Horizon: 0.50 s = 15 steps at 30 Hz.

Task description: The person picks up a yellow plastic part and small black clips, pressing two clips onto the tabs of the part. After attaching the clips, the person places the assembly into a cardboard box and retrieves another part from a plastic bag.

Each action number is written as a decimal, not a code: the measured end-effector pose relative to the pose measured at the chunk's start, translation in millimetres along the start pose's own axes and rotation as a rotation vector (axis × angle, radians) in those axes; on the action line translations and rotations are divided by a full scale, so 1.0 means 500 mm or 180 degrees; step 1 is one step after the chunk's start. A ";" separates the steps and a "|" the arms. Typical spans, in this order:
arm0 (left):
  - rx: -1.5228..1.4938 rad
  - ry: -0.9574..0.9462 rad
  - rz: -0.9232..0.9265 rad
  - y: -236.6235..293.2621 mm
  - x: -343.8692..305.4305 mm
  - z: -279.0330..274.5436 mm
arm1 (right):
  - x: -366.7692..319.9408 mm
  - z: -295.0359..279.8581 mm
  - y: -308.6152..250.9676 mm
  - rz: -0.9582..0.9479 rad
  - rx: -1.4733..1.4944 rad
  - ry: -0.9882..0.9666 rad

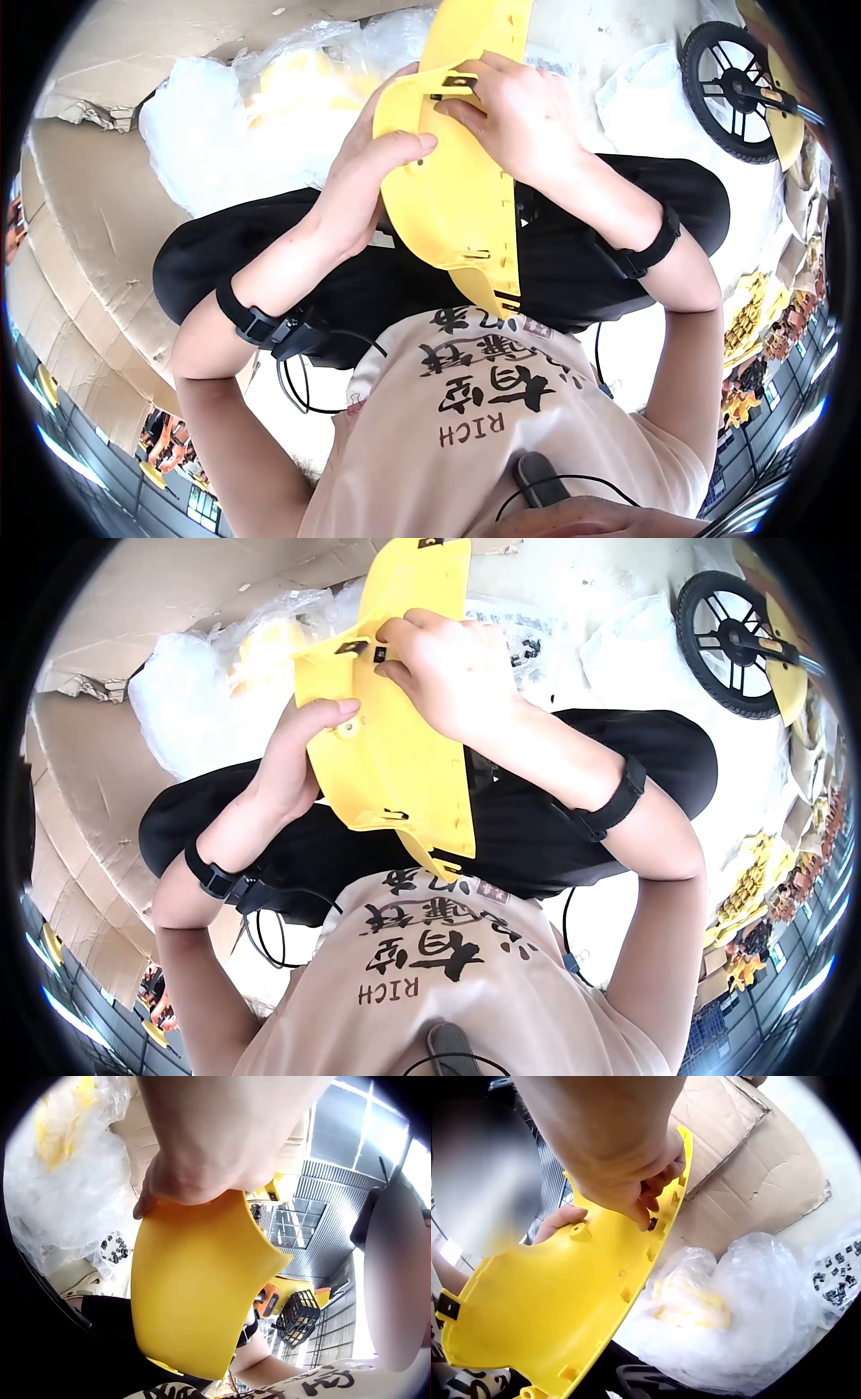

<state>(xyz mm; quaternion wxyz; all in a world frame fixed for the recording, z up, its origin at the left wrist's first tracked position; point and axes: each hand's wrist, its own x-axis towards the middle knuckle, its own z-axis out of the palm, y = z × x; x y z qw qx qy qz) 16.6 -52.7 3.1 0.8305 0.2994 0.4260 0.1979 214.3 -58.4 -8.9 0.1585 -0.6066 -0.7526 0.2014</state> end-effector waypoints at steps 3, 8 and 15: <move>0.0094 -0.0062 0.0293 0.003 -0.004 0.013 | -0.003 0.003 -0.005 -0.0186 0.0097 0.0188; 0.0279 -0.0193 0.0475 -0.007 -0.023 0.014 | -0.016 0.013 -0.002 -0.0181 -0.0222 0.0234; 0.0314 -0.0209 0.1005 0.001 -0.032 0.025 | -0.020 -0.001 -0.016 -0.0564 0.0082 0.0435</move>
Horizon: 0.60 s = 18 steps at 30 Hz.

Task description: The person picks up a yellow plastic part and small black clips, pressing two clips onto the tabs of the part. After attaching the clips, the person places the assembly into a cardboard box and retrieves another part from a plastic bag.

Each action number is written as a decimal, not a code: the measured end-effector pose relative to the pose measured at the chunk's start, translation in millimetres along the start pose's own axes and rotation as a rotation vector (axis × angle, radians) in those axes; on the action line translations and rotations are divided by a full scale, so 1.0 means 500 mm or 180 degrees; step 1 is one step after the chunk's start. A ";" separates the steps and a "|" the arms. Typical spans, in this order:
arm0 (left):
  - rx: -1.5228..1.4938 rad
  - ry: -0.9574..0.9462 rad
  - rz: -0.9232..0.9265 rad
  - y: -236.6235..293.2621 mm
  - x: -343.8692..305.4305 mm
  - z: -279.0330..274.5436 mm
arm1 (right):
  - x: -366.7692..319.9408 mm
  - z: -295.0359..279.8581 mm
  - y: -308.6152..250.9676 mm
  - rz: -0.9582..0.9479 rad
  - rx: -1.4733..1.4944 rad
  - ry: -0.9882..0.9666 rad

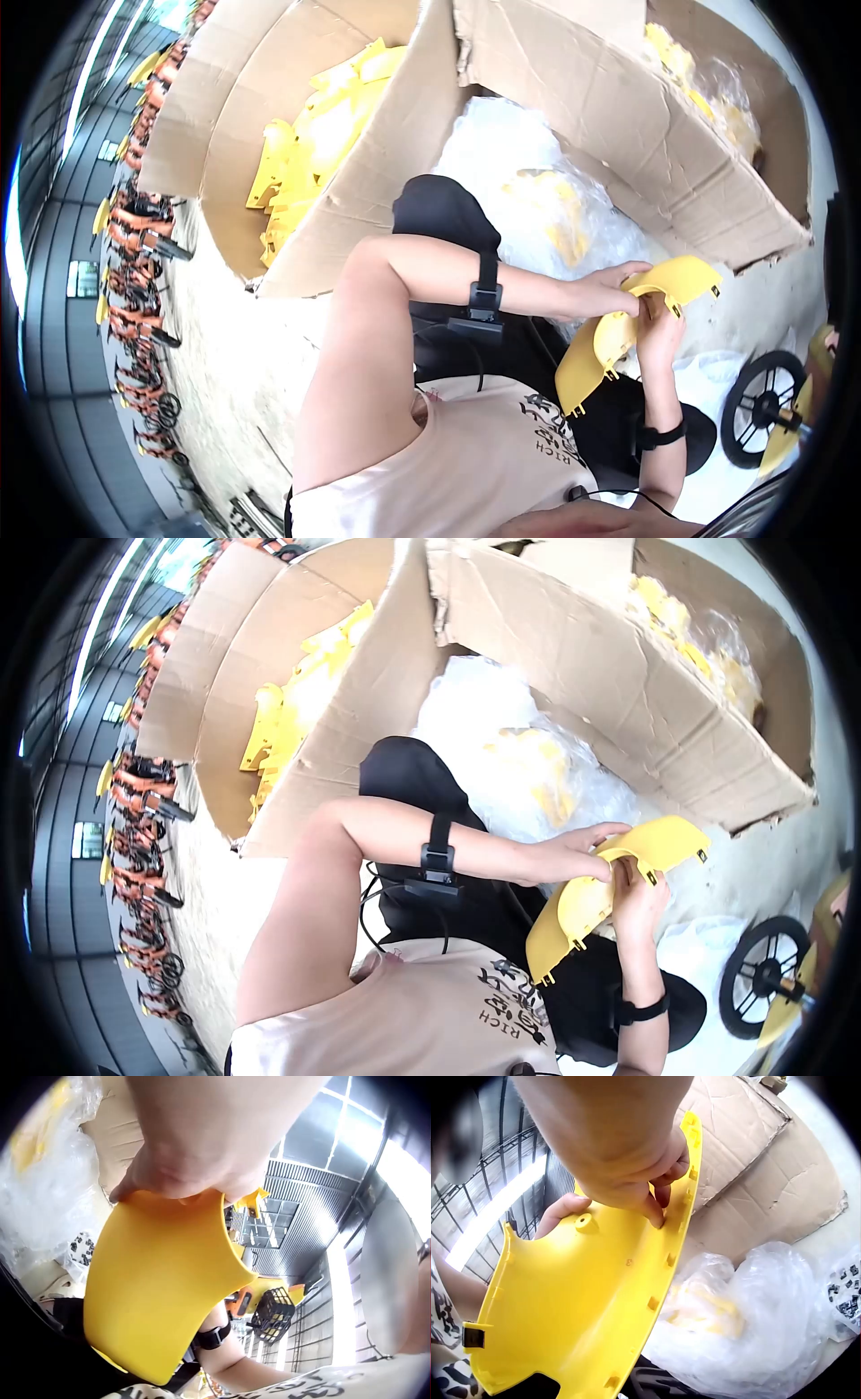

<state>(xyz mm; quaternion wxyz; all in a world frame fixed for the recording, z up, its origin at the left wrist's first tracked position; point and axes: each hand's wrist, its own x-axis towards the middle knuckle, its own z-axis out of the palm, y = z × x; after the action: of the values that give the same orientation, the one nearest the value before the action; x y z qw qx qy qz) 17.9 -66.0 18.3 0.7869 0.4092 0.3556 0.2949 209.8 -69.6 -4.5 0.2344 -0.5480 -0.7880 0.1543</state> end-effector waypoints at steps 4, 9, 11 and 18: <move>0.0080 0.0367 0.0164 -0.003 -0.004 -0.012 | 0.015 -0.022 -0.041 -0.0106 0.0520 0.0049; -0.0291 0.0810 -0.0043 0.037 -0.052 -0.027 | 0.008 -0.035 -0.027 0.0449 0.0960 -0.0010; -0.0482 0.0868 0.0086 0.082 -0.086 -0.040 | 0.012 -0.063 -0.017 0.0622 0.1694 0.0273; -0.1129 0.2350 0.1853 0.285 -0.279 -0.163 | 0.026 -0.170 0.023 0.1215 0.2579 0.1331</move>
<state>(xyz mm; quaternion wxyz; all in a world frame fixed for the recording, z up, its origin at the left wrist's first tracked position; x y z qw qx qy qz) -151.9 -65.9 150.5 0.5511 0.2197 0.4257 0.6832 260.8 -54.6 63.8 0.5492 -0.5666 -0.4864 0.3752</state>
